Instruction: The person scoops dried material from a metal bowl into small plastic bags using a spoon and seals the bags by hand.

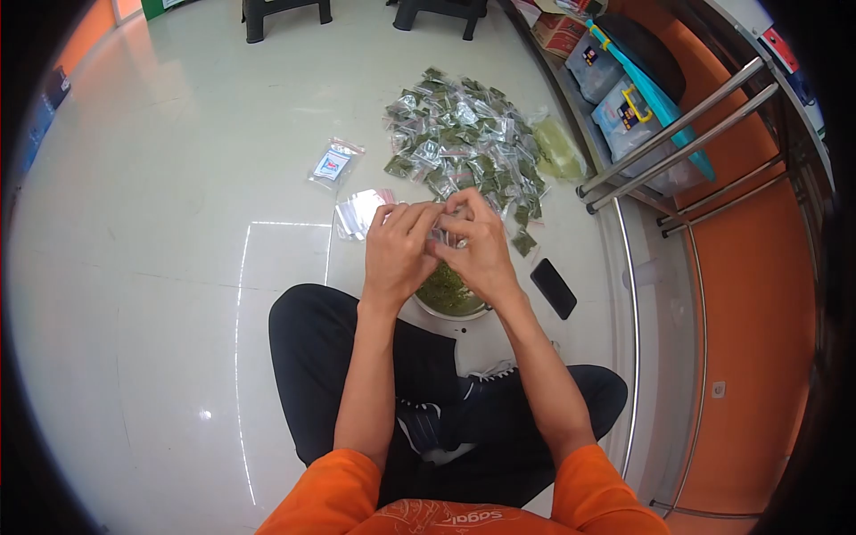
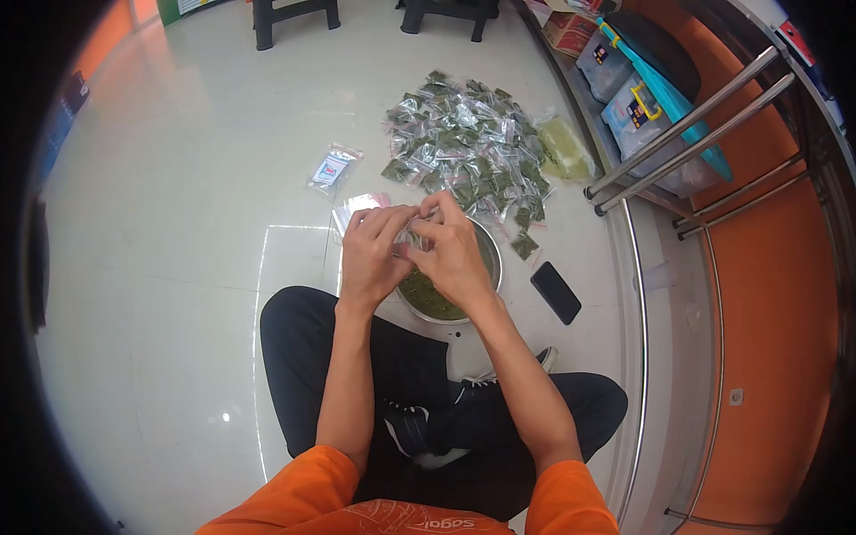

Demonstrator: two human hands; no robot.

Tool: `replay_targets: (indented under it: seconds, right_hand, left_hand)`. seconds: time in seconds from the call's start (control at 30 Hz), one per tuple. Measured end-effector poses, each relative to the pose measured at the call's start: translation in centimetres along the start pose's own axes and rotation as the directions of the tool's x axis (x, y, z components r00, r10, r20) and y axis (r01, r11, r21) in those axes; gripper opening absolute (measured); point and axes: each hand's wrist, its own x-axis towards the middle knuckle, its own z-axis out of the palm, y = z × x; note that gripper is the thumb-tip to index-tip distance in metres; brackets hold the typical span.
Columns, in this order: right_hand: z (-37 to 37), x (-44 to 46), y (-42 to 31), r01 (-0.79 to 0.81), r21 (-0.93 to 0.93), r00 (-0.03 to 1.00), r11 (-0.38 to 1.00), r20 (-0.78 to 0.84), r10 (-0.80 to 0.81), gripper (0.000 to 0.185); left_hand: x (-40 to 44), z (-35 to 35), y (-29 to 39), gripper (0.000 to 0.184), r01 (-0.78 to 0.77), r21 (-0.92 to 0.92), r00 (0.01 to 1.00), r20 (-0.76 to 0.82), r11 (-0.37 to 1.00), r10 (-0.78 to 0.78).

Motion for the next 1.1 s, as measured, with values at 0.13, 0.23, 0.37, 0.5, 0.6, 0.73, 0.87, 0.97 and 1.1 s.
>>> replay_targets:
  seconds: [0.13, 0.23, 0.37, 0.5, 0.6, 0.73, 0.87, 0.97, 1.1]
  right_hand:
    - [-0.9, -0.5, 0.7, -0.026, 0.079, 0.999, 0.997, 0.044, 0.022, 0.020]
    - [-0.5, -1.3, 2.2, -0.110, 0.215, 0.991, 0.970, 0.102, 0.090, 0.021]
    - [-0.2, -2.5, 3.8, -0.263, 0.141, 0.963, 0.954, 0.100, 0.251, 0.030]
    - [-0.9, -3.0, 4.0, -0.349, 0.205, 0.932, 0.914, 0.182, 0.315, 0.031]
    - [-2.0, -3.7, 4.8, -0.418, 0.389, 0.900, 0.821, 0.299, 0.316, 0.027]
    - [-3.7, -4.6, 6.5, -0.412, 0.833, 0.892, 0.369, 0.287, 0.350, 0.031]
    - [-0.1, -7.2, 13.7, -0.497, 0.264, 0.864, 0.827, 0.063, 0.499, 0.032]
    - [2.5, -9.2, 16.6, -0.316, -0.402, 0.939, 0.859, -0.003, 0.344, 0.024]
    - [1.8, -8.6, 17.2, -0.276, -0.329, 0.936, 0.903, 0.123, 0.330, 0.022]
  left_hand:
    - [0.0, 0.3, 0.6, 0.044, -0.028, -0.036, 0.999, -0.023, 0.999, 0.027]
    - [-0.3, 1.0, 0.6, 0.041, -0.072, -0.041, 0.997, -0.005, 0.997, 0.072]
    - [-0.6, 1.9, 0.9, 0.044, -0.132, -0.078, 0.990, 0.036, 0.988, 0.135]
    - [-1.0, 2.7, 0.9, 0.043, -0.138, -0.071, 0.987, 0.077, 0.988, 0.144]
    - [-1.2, 3.2, 0.9, 0.040, -0.158, -0.081, 0.981, 0.105, 0.984, 0.166]
    - [-0.9, 3.2, 0.7, 0.029, -0.081, -0.120, 0.994, 0.065, 0.989, 0.089]
    - [-0.8, 3.7, -1.8, 0.026, 0.399, -0.083, 0.916, 0.087, 0.913, -0.392]
    - [-1.3, 4.6, -4.0, 0.039, 0.636, -0.042, 0.769, 0.113, 0.771, -0.629]
    - [-3.2, 6.9, -6.0, 0.050, 0.803, 0.147, 0.536, 0.244, 0.577, -0.808]
